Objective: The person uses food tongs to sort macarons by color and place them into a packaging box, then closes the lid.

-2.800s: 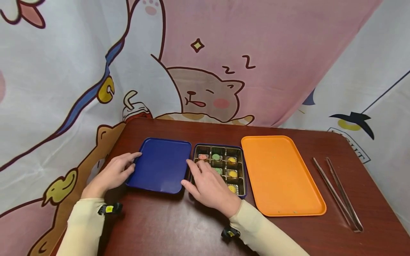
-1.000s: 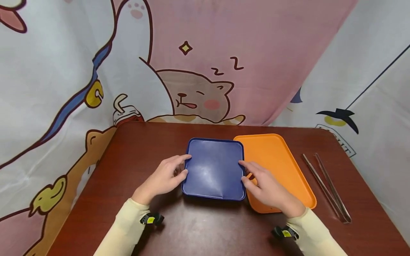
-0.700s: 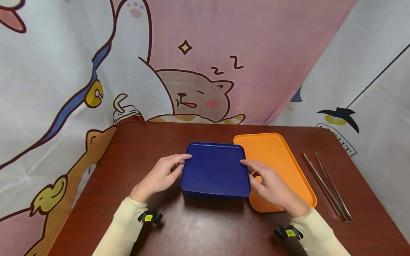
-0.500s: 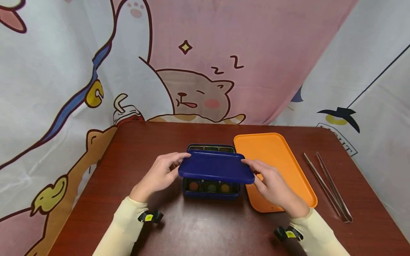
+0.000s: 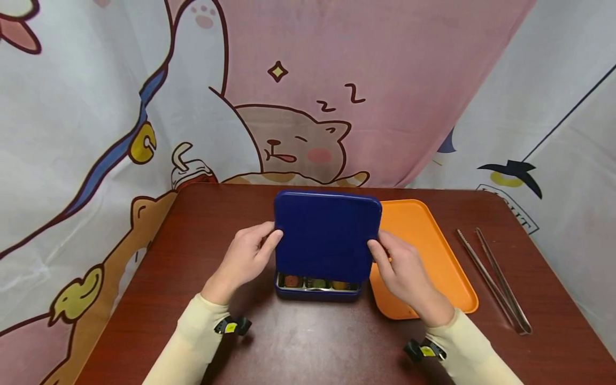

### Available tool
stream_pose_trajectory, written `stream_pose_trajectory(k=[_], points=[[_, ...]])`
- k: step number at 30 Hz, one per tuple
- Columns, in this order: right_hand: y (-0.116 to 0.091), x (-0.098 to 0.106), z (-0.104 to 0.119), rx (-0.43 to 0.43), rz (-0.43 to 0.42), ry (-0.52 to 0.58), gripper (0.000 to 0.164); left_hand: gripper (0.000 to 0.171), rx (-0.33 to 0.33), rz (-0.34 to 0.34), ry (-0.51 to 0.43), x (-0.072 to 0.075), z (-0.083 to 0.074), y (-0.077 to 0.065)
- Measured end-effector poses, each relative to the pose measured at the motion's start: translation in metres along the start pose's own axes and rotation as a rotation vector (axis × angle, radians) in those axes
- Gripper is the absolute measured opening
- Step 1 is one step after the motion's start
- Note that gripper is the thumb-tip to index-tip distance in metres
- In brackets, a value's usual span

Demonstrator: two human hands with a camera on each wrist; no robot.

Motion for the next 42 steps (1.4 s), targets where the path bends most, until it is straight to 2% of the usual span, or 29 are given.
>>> stream_pose_trajectory(k=[2,6,9,12,16,25,34,42], points=[[0.002,-0.004,-0.002,-0.032,0.011,-0.019,0.005,0.019,0.033,0.02,0.006,-0.004,0.002,0.0],[0.007,-0.016,-0.008,-0.096,0.084,-0.05,0.046,0.048,0.089,0.092,0.002,-0.014,0.007,0.0],[0.008,-0.027,-0.014,-0.156,0.177,-0.071,0.06,0.06,0.12,0.157,0.002,-0.023,0.013,-0.001],[0.009,-0.035,-0.019,-0.205,0.244,-0.096,0.066,0.068,0.148,0.203,-0.011,-0.032,0.019,-0.003],[0.011,-0.044,-0.025,-0.24,0.306,-0.136,0.071,0.073,0.171,0.224,-0.023,-0.041,0.028,-0.005],[0.012,-0.06,-0.038,-0.311,0.437,-0.162,0.078,0.072,0.198,0.24,-0.03,-0.051,0.043,-0.006],[0.01,-0.069,-0.046,-0.386,0.478,-0.136,0.077,0.073,0.242,0.293,0.003,-0.058,0.048,-0.005],[0.007,-0.071,-0.049,-0.39,0.475,-0.137,0.073,0.076,0.277,0.352,0.008,-0.064,0.05,-0.009]])
Point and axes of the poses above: each hand's wrist, its own y-axis towards the middle knuckle, its own x-axis out of the back of the hand, z = x × y, the point moved 6 cm from there along y, towards the middle knuckle, and after that the axes turned 5 degrees about y, right-handed, at the moved point
